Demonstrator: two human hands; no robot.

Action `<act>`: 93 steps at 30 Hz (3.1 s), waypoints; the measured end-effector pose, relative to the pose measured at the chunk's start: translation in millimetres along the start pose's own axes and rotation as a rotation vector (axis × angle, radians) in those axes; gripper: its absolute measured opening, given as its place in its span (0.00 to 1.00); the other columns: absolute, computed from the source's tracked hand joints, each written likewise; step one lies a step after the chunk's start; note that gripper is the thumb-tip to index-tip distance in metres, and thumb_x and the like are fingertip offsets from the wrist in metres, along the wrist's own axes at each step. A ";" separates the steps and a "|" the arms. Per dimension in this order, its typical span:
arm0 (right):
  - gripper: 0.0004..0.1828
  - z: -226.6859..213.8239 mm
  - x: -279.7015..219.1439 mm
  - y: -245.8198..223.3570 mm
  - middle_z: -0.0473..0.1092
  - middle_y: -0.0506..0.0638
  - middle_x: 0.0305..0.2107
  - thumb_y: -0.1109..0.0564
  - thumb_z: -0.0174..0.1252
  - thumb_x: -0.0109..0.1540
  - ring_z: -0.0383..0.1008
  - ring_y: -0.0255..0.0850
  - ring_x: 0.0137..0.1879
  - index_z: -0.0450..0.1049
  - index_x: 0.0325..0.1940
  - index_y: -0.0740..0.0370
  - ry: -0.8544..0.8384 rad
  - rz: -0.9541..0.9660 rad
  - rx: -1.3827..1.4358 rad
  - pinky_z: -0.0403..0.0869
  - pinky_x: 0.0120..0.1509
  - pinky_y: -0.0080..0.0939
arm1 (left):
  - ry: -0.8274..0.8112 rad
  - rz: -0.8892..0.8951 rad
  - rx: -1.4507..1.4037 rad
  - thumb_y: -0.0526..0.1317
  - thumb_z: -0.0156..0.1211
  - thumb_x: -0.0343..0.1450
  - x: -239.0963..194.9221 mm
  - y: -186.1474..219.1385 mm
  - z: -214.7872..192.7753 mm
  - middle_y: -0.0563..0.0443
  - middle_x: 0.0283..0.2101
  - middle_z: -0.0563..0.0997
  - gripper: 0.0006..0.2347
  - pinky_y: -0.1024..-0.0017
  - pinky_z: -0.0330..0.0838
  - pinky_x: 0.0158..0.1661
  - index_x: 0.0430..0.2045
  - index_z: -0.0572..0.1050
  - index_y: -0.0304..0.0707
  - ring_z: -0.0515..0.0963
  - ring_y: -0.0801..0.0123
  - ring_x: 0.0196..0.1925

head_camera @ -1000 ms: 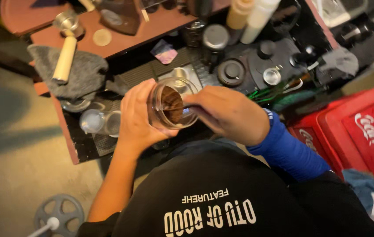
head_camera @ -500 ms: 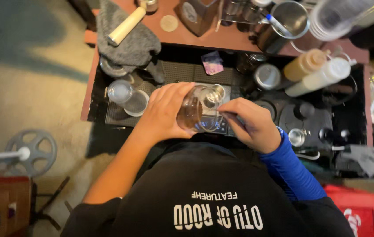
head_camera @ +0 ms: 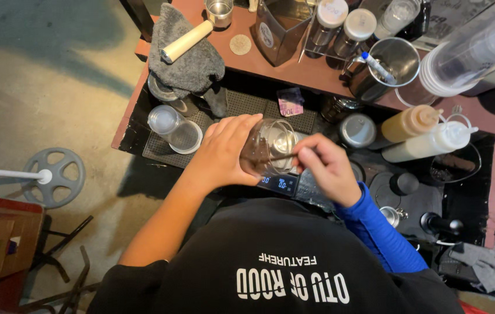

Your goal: The person prepares a coffee drink by first writing on a plastic cup with a marker. They then scoop coffee grounds into a portafilter, tamp the grounds, and lock the portafilter into an espresso machine. Finally, they place a cup under the machine to receive the beverage.

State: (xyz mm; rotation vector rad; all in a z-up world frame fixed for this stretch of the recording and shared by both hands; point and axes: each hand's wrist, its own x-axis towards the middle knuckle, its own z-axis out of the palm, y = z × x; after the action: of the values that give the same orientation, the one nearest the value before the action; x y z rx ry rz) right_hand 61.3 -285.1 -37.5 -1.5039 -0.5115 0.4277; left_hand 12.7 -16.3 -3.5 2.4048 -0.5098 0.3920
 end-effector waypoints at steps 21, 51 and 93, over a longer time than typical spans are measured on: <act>0.08 -74.9 18.4 55.0 0.73 0.50 0.31 0.59 0.52 0.71 0.70 0.34 0.34 0.73 0.50 0.67 0.270 0.216 0.600 0.70 0.40 0.32 | -0.038 -0.227 -0.026 0.48 0.81 0.45 -6.7 -23.9 19.5 0.43 0.61 0.73 0.48 0.52 0.64 0.59 0.63 0.64 0.39 0.71 0.48 0.63; 0.21 -39.7 -3.6 -31.2 0.71 0.56 0.39 0.70 0.60 0.54 0.73 0.53 0.47 0.74 0.51 0.63 -0.167 -0.533 -0.948 0.72 0.51 0.48 | -0.056 -0.309 -0.004 0.47 0.81 0.45 -39.0 -20.4 25.9 0.42 0.59 0.74 0.47 0.55 0.66 0.60 0.62 0.64 0.36 0.72 0.48 0.62; 0.10 -53.9 6.4 46.6 0.75 0.49 0.32 0.59 0.51 0.73 0.71 0.31 0.36 0.75 0.50 0.67 0.278 0.076 0.274 0.71 0.44 0.30 | -0.030 -0.201 -0.112 0.49 0.82 0.46 -6.2 -9.0 23.0 0.41 0.61 0.73 0.49 0.54 0.65 0.60 0.64 0.63 0.37 0.71 0.46 0.64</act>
State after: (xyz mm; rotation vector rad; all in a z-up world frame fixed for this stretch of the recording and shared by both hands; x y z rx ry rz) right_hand 99.2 -324.6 -83.6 -1.2939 -0.1689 0.3261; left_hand 14.7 -23.1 -28.0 2.3289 -0.2911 0.2328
